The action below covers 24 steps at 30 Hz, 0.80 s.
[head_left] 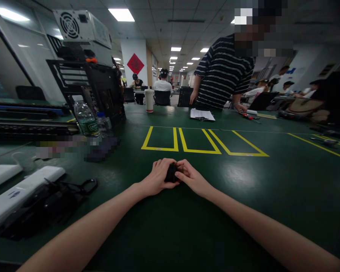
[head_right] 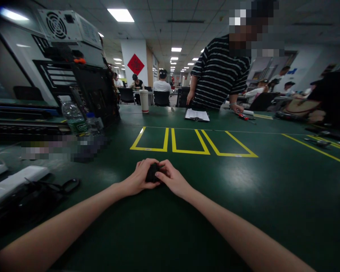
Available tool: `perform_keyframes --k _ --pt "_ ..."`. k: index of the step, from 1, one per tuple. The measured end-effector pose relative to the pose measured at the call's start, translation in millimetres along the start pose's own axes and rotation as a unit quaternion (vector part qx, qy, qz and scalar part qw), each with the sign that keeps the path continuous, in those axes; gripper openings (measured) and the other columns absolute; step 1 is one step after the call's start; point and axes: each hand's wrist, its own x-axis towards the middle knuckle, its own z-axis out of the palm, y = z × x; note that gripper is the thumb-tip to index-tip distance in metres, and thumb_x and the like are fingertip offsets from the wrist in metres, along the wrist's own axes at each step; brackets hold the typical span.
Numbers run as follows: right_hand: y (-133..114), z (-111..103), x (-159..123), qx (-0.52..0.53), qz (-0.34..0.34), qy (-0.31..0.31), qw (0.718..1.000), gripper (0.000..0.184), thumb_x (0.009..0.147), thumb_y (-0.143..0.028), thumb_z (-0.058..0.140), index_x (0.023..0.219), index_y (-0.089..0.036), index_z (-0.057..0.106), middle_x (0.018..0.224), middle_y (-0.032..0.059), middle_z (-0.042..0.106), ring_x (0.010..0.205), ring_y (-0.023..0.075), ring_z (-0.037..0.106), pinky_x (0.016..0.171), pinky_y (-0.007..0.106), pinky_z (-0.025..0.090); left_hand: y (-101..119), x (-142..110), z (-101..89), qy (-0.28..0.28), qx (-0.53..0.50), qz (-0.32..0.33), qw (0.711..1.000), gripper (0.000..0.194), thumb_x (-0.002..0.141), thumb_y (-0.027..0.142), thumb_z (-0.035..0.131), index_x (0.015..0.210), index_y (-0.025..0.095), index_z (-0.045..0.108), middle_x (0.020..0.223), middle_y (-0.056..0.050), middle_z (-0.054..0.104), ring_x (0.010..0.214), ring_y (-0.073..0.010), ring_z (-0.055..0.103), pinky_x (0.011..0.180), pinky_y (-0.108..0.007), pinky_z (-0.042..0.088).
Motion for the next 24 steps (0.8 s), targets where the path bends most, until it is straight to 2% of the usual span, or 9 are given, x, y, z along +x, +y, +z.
perform_keyframes --k 4,8,11,16,21,24 --pt "1.8 1.7 0.8 0.000 -0.029 -0.001 1.000 0.020 0.084 -0.022 0.050 0.103 -0.024 0.046 0.097 0.0014 0.054 0.093 0.0172 0.055 0.078 0.034 0.048 0.3 2.1 -1.9 -0.002 -0.001 -0.010 1.000 0.056 0.072 0.031 0.066 0.116 0.023 0.033 0.107 -0.006 0.046 0.095 -0.0228 0.046 0.085 -0.038 0.036" --pt "-2.2 1.9 -1.3 -0.011 -0.033 0.001 0.999 0.024 0.081 -0.016 0.053 0.103 -0.025 0.047 0.104 0.0010 0.050 0.101 0.0174 0.053 0.084 0.035 0.048 3.2 4.8 -8.6 -0.035 -0.021 -0.025 0.999 0.050 0.077 0.032 0.061 0.117 0.022 0.034 0.107 -0.006 0.046 0.093 -0.0225 0.047 0.083 -0.038 0.037" --pt "-3.7 1.4 -1.7 0.003 -0.014 -0.001 1.000 0.025 0.081 -0.019 0.055 0.103 -0.026 0.046 0.105 0.0009 0.050 0.100 0.0173 0.054 0.083 0.035 0.048 2.2 6.3 -9.7 -0.044 -0.034 -0.025 0.998 0.051 0.076 0.030 0.062 0.118 0.022 0.034 0.107 -0.006 0.046 0.093 -0.0225 0.047 0.083 -0.038 0.037" --pt "-2.1 1.9 1.3 0.015 -0.004 0.029 0.999 0.011 0.085 -0.025 0.050 0.095 -0.023 0.048 0.094 0.0001 0.052 0.089 0.0157 0.056 0.075 0.031 0.049 1.2 8.3 -10.2 -0.035 -0.041 -0.014 0.998 0.055 0.072 0.029 0.067 0.116 0.023 0.034 0.108 -0.006 0.047 0.096 -0.0230 0.046 0.087 -0.039 0.035" --pt "-5.6 1.8 2.5 0.030 0.043 0.027 0.998 0.021 0.084 -0.025 0.053 0.103 -0.024 0.046 0.102 0.0019 0.054 0.096 0.0175 0.055 0.083 0.035 0.047 4.6 9.8 -18.3 -0.065 -0.054 -0.014 0.996 0.053 0.075 0.028 0.064 0.118 0.024 0.034 0.112 -0.007 0.047 0.100 -0.0239 0.046 0.087 -0.040 0.036" --pt "-8.3 0.0 1.8 0.035 0.051 0.011 0.998 0.017 0.084 -0.025 0.052 0.100 -0.023 0.048 0.099 0.0019 0.055 0.095 0.0177 0.055 0.083 0.036 0.046 2.7 9.6 -18.9 -0.067 -0.055 -0.006 0.996 0.055 0.075 0.028 0.064 0.120 0.023 0.032 0.115 -0.008 0.046 0.103 -0.0250 0.045 0.089 -0.041 0.036"
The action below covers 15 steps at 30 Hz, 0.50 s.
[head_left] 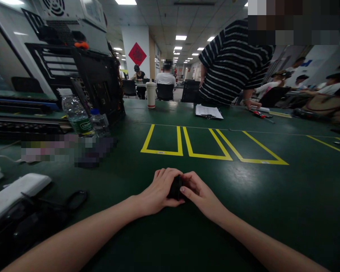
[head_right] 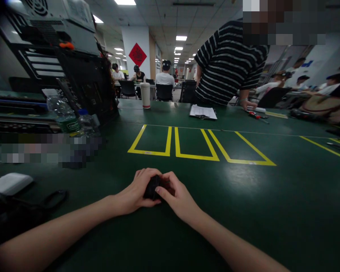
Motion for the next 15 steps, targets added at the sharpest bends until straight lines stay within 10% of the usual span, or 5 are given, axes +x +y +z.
perform_keyframes --k 15 --pt "3.2 -1.7 0.9 0.012 -0.012 -0.005 1.000 0.018 0.084 -0.023 0.053 0.100 -0.023 0.046 0.099 0.0024 0.055 0.092 0.0166 0.056 0.079 0.033 0.048 -7.1 2.8 5.6 -0.015 0.006 -0.007 1.000 0.059 0.075 0.026 0.065 0.121 0.025 0.028 0.118 -0.007 0.043 0.106 -0.0249 0.043 0.091 -0.042 0.033"
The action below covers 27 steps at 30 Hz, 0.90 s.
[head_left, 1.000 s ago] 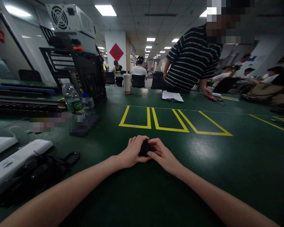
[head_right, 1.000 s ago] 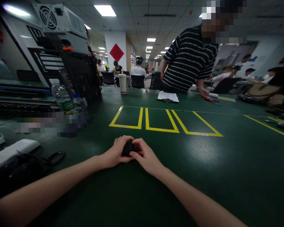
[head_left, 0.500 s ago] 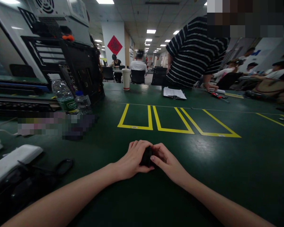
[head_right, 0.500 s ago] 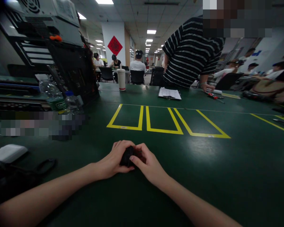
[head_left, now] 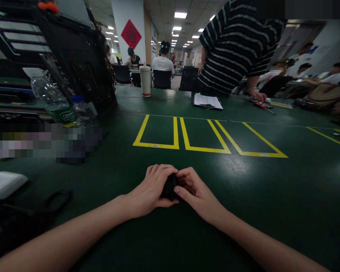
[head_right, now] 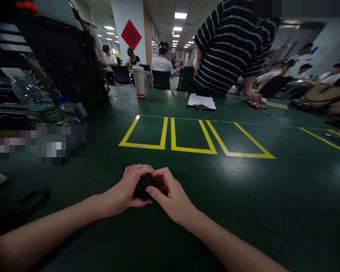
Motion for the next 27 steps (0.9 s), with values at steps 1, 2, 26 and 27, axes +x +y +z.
perform_keyframes --k 1,2,26,27 --pt "-0.4 -0.1 -0.1 -0.005 0.006 -0.001 1.000 0.020 0.084 -0.023 0.053 0.102 -0.023 0.045 0.100 0.0029 0.055 0.093 0.0170 0.056 0.080 0.034 0.048 -0.2 0.2 0.3 0.001 0.000 0.000 1.000 0.059 0.075 0.025 0.065 0.121 0.026 0.028 0.118 -0.007 0.043 0.106 -0.0250 0.043 0.091 -0.042 0.033" --pt "-0.8 -0.3 -0.4 -0.012 0.009 -0.003 1.000 0.021 0.084 -0.024 0.053 0.104 -0.023 0.045 0.101 0.0033 0.055 0.093 0.0173 0.056 0.080 0.035 0.048 -0.5 0.3 0.7 0.001 -0.001 0.000 1.000 0.059 0.075 0.025 0.065 0.121 0.026 0.027 0.117 -0.007 0.044 0.106 -0.0252 0.043 0.091 -0.043 0.033" --pt "0.5 -1.5 -3.4 -0.037 -0.020 -0.026 0.999 0.021 0.080 -0.022 0.057 0.097 -0.024 0.045 0.098 0.0020 0.053 0.092 0.0171 0.056 0.077 0.034 0.049 -0.7 -0.8 2.2 0.004 0.012 0.008 1.000 0.058 0.075 0.026 0.062 0.120 0.026 0.026 0.119 -0.008 0.043 0.108 -0.0273 0.043 0.091 -0.044 0.031" --pt "0.8 -1.6 -3.3 -0.033 -0.021 -0.025 0.999 0.020 0.081 -0.023 0.056 0.097 -0.024 0.045 0.098 0.0019 0.053 0.091 0.0167 0.056 0.077 0.034 0.050 -0.9 -0.9 2.3 0.004 0.013 0.009 1.000 0.058 0.075 0.026 0.062 0.121 0.026 0.026 0.119 -0.008 0.043 0.108 -0.0273 0.043 0.091 -0.044 0.031"
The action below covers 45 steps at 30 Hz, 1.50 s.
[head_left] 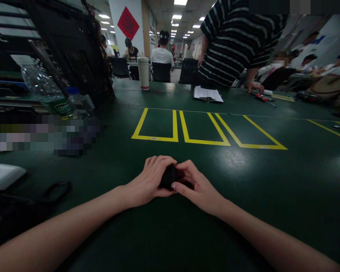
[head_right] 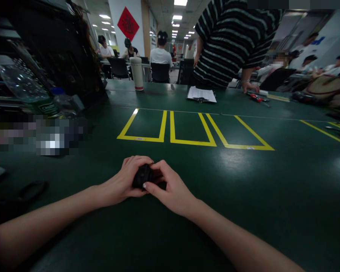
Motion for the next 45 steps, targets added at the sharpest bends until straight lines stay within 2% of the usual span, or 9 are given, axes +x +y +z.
perform_keyframes --k 5,10,17,20,26,31,36,42,45 --pt "-1.1 0.6 2.6 0.012 0.015 0.019 1.000 0.013 0.084 -0.027 0.052 0.095 -0.023 0.046 0.092 0.0010 0.055 0.084 0.0149 0.057 0.069 0.029 0.050 0.5 0.3 -0.4 0.006 -0.004 0.002 1.000 0.058 0.075 0.030 0.063 0.120 0.026 0.027 0.118 -0.008 0.044 0.107 -0.0267 0.044 0.090 -0.044 0.032" --pt "-3.2 1.2 2.3 -0.015 0.029 0.018 0.999 0.020 0.084 -0.026 0.052 0.103 -0.023 0.045 0.098 0.0027 0.055 0.090 0.0166 0.056 0.076 0.033 0.049 1.7 0.5 -1.5 -0.001 -0.004 -0.003 1.000 0.056 0.076 0.028 0.064 0.119 0.024 0.029 0.118 -0.008 0.044 0.105 -0.0244 0.044 0.091 -0.041 0.033" --pt "-1.5 0.0 -0.4 -0.008 -0.011 0.000 1.000 0.020 0.081 -0.022 0.056 0.099 -0.024 0.045 0.099 0.0021 0.052 0.094 0.0170 0.055 0.079 0.034 0.048 1.4 -0.7 -0.6 0.006 -0.006 -0.004 1.000 0.056 0.074 0.025 0.064 0.119 0.023 0.030 0.117 -0.008 0.045 0.103 -0.0247 0.045 0.090 -0.041 0.033" --pt "-2.4 0.9 1.3 0.006 -0.001 0.011 1.000 0.013 0.084 -0.025 0.052 0.096 -0.024 0.045 0.093 0.0011 0.054 0.089 0.0156 0.056 0.075 0.032 0.049 2.0 -0.1 -1.5 0.004 -0.005 -0.003 1.000 0.056 0.075 0.028 0.064 0.119 0.024 0.030 0.117 -0.008 0.044 0.103 -0.0250 0.045 0.090 -0.042 0.033" --pt "-2.8 1.8 2.7 -0.001 0.020 0.019 1.000 0.021 0.084 -0.023 0.053 0.103 -0.022 0.045 0.101 0.0030 0.054 0.095 0.0171 0.055 0.083 0.036 0.047 0.8 -0.2 -0.7 0.003 -0.010 -0.003 1.000 0.055 0.075 0.026 0.064 0.119 0.024 0.030 0.116 -0.007 0.044 0.102 -0.0242 0.045 0.089 -0.041 0.033" --pt "-0.6 0.2 0.8 0.013 -0.012 -0.009 1.000 0.023 0.080 -0.020 0.058 0.099 -0.023 0.046 0.101 0.0022 0.052 0.095 0.0168 0.055 0.080 0.034 0.049 -1.9 -1.4 3.2 0.019 -0.001 0.004 1.000 0.057 0.074 0.024 0.065 0.118 0.024 0.029 0.116 -0.007 0.044 0.103 -0.0244 0.043 0.090 -0.041 0.032" --pt "0.3 1.1 2.4 0.014 -0.004 0.016 1.000 0.011 0.085 -0.024 0.052 0.094 -0.023 0.046 0.090 -0.0001 0.054 0.083 0.0137 0.057 0.069 0.028 0.048 -4.5 -1.2 5.8 0.026 -0.005 0.004 1.000 0.059 0.073 0.028 0.066 0.119 0.024 0.029 0.115 -0.006 0.044 0.102 -0.0241 0.044 0.090 -0.041 0.033" --pt "-2.2 0.8 2.6 -0.009 0.023 0.015 1.000 0.018 0.086 -0.025 0.051 0.103 -0.023 0.045 0.099 0.0018 0.055 0.092 0.0160 0.056 0.079 0.033 0.048 -5.4 -1.0 6.5 0.027 -0.007 0.010 1.000 0.059 0.074 0.027 0.066 0.120 0.024 0.030 0.116 -0.006 0.044 0.102 -0.0235 0.044 0.090 -0.040 0.033" --pt "-3.5 -0.4 0.5 -0.012 0.007 -0.004 1.000 0.018 0.084 -0.022 0.053 0.100 -0.023 0.045 0.100 0.0017 0.054 0.094 0.0163 0.056 0.079 0.033 0.049 -4.5 -1.5 5.5 0.023 -0.007 0.008 1.000 0.057 0.074 0.026 0.065 0.119 0.024 0.030 0.116 -0.006 0.044 0.102 -0.0236 0.044 0.090 -0.040 0.033"
